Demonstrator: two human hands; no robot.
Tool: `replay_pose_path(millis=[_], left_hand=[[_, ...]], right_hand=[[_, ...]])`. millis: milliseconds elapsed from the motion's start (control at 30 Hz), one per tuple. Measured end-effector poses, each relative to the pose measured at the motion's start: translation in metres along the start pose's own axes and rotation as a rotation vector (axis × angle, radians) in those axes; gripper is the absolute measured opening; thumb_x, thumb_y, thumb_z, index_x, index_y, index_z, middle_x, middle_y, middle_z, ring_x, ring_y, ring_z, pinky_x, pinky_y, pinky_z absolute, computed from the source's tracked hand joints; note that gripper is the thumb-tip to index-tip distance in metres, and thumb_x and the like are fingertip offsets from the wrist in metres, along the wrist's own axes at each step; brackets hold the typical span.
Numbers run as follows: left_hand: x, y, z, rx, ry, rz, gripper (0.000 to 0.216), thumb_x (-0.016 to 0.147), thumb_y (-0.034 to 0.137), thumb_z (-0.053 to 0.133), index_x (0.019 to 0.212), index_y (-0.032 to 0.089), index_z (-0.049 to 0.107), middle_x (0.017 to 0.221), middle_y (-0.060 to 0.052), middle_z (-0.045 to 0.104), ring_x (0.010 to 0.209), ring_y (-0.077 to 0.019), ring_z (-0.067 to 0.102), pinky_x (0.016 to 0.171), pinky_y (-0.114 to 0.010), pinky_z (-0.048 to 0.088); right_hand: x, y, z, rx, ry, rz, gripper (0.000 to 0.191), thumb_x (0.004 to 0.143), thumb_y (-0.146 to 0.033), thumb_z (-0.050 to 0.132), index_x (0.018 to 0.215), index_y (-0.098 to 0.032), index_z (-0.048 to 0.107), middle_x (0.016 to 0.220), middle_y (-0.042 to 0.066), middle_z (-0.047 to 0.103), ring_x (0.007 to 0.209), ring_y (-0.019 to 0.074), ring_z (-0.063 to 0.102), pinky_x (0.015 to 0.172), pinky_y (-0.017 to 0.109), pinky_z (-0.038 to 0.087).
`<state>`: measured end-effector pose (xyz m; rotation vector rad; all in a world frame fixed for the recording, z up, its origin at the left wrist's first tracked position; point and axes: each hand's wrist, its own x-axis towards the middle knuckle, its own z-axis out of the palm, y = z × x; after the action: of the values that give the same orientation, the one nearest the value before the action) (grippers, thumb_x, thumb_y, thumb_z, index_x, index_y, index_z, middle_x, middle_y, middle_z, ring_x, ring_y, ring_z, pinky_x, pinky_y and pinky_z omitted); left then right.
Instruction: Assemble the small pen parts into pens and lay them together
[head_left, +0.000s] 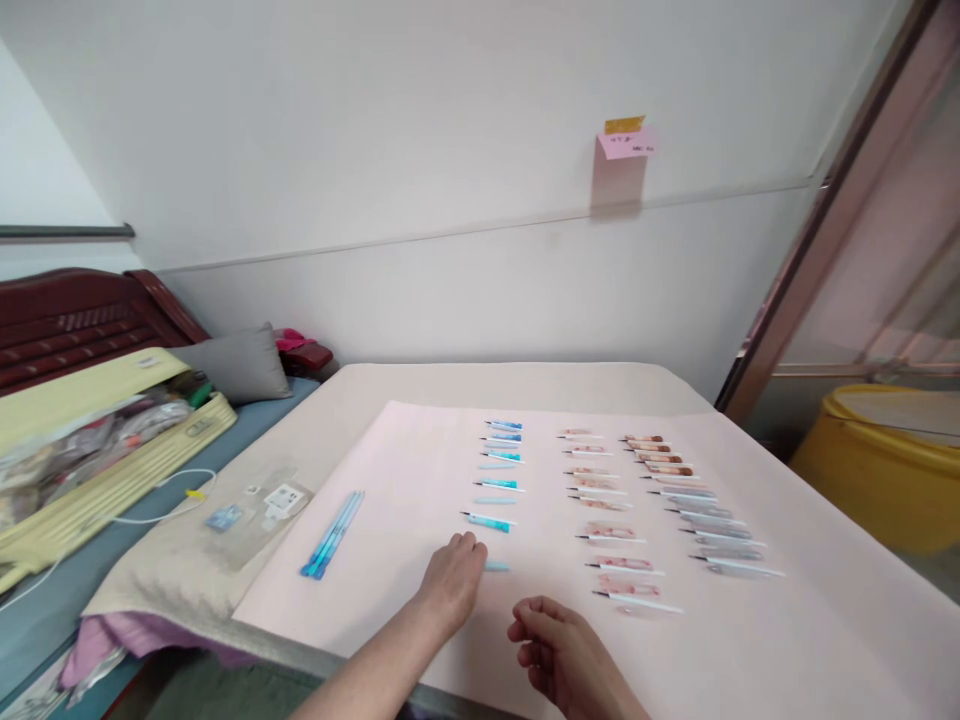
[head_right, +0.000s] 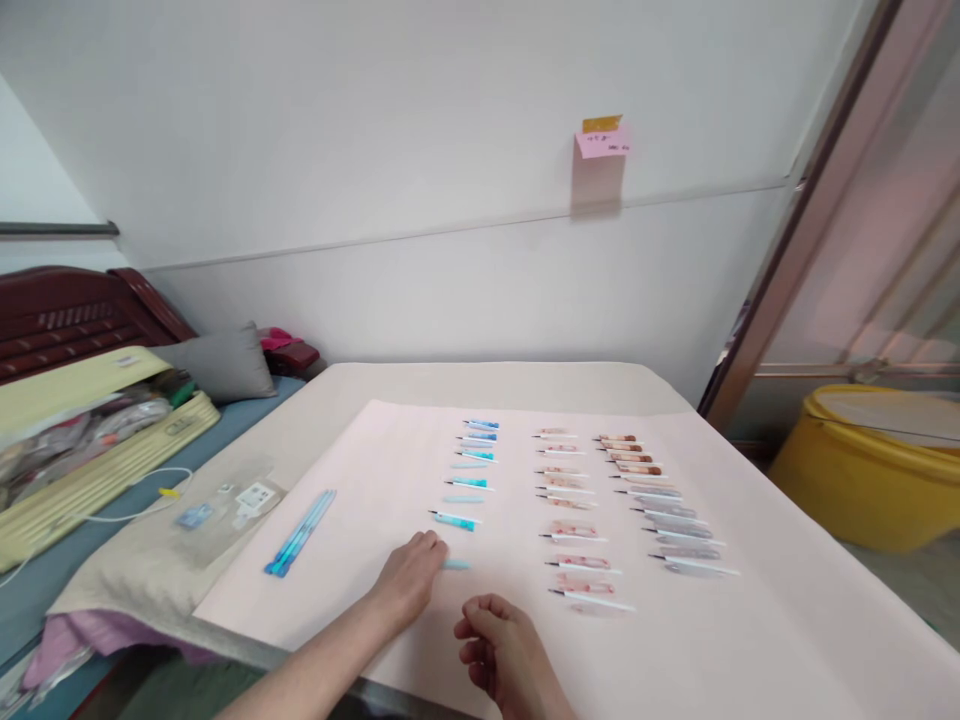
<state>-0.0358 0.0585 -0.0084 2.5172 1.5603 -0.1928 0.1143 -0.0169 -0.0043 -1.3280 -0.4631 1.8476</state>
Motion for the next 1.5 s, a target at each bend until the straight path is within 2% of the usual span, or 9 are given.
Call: replay_pose_path(millis=[300,700,767,833,933,1000,1167,1333,1500], left_hand=[[-0.004,-0.002,-0.008,-0.059,0.019,-0.099,0.026,0.082,0.011,0.029,0.100,0.024,0.043,0.099,-0.004,0.055,0.089,-0.0195,0.052,0.070,-0.031,0.039],[0.003,-0.010,0.003,-0.087,-0.014,-0.145,0.021,0.076,0.011,0.039,0.090,0.025,0.047,0.093,-0.001,0.056,0.086,-0.0169,0.054,0.069,-0.028,0.037],[0.004,-0.012,0.003,-0.086,-0.018,-0.152,0.021,0.076,0.010,0.038,0.089,0.025,0.048,0.093,-0.001,0.056,0.086,-0.0164,0.054,0.069,-0.027,0.037],[0.004,-0.013,0.002,-0.084,-0.020,-0.149,0.022,0.077,0.010,0.038,0.089,0.025,0.049,0.096,-0.002,0.055,0.088,-0.0170,0.053,0.070,-0.028,0.037],[0.003,-0.013,-0.003,-0.083,-0.020,-0.132,0.023,0.075,0.010,0.039,0.090,0.023,0.051,0.101,-0.005,0.053,0.094,-0.0194,0.050,0.073,-0.030,0.038],[0.001,-0.010,-0.006,-0.088,-0.014,-0.117,0.026,0.074,0.009,0.039,0.092,0.023,0.051,0.104,-0.006,0.052,0.097,-0.0208,0.048,0.075,-0.031,0.037],[-0.004,0.001,-0.011,-0.074,-0.026,-0.054,0.031,0.071,0.008,0.038,0.096,0.021,0.051,0.106,-0.008,0.051,0.089,-0.0219,0.052,0.071,-0.033,0.040],[-0.007,0.005,-0.010,-0.097,-0.049,-0.021,0.031,0.071,0.008,0.039,0.097,0.019,0.052,0.106,-0.010,0.052,0.082,-0.0230,0.056,0.068,-0.034,0.040],[-0.007,0.002,-0.009,-0.106,-0.046,-0.008,0.032,0.071,0.008,0.037,0.098,0.020,0.052,0.105,-0.010,0.053,0.082,-0.0232,0.056,0.067,-0.033,0.040]], right_hand=[[0.003,-0.006,-0.004,0.011,0.092,-0.032,0.021,0.060,-0.027,0.064,0.073,-0.018,0.050,0.066,-0.001,0.060,0.047,0.0053,0.051,0.044,0.017,0.034],[0.007,-0.005,-0.005,-0.011,0.110,-0.043,0.021,0.061,-0.029,0.063,0.075,-0.018,0.051,0.068,0.000,0.060,0.048,0.0062,0.051,0.046,0.018,0.033],[0.013,-0.008,-0.008,-0.127,0.104,-0.120,0.016,0.064,-0.029,0.059,0.074,-0.018,0.051,0.068,0.000,0.059,0.050,0.0080,0.052,0.047,0.020,0.034],[0.021,-0.014,-0.012,-0.362,0.125,-0.313,0.010,0.068,-0.027,0.054,0.074,-0.019,0.052,0.066,-0.001,0.057,0.054,0.0107,0.052,0.050,0.023,0.035],[0.035,-0.028,-0.019,-0.813,0.262,-0.670,0.008,0.074,-0.024,0.046,0.078,-0.021,0.053,0.069,-0.001,0.056,0.063,0.0142,0.053,0.060,0.026,0.036],[0.047,-0.037,-0.020,-1.103,0.353,-0.794,0.016,0.080,-0.020,0.039,0.086,-0.021,0.053,0.079,0.002,0.057,0.072,0.0155,0.053,0.065,0.027,0.035],[0.081,-0.051,-0.009,-1.565,0.389,-0.772,0.026,0.083,-0.011,0.032,0.099,-0.019,0.050,0.097,0.007,0.055,0.082,0.0158,0.054,0.064,0.025,0.033],[0.108,-0.053,0.001,-1.673,0.348,-0.682,0.020,0.080,-0.009,0.035,0.090,-0.016,0.052,0.090,0.009,0.054,0.077,0.0186,0.055,0.058,0.026,0.029],[0.098,-0.059,-0.004,-1.704,0.349,-0.620,0.019,0.082,-0.008,0.034,0.090,-0.014,0.050,0.089,0.009,0.056,0.075,0.0163,0.055,0.058,0.026,0.028]])
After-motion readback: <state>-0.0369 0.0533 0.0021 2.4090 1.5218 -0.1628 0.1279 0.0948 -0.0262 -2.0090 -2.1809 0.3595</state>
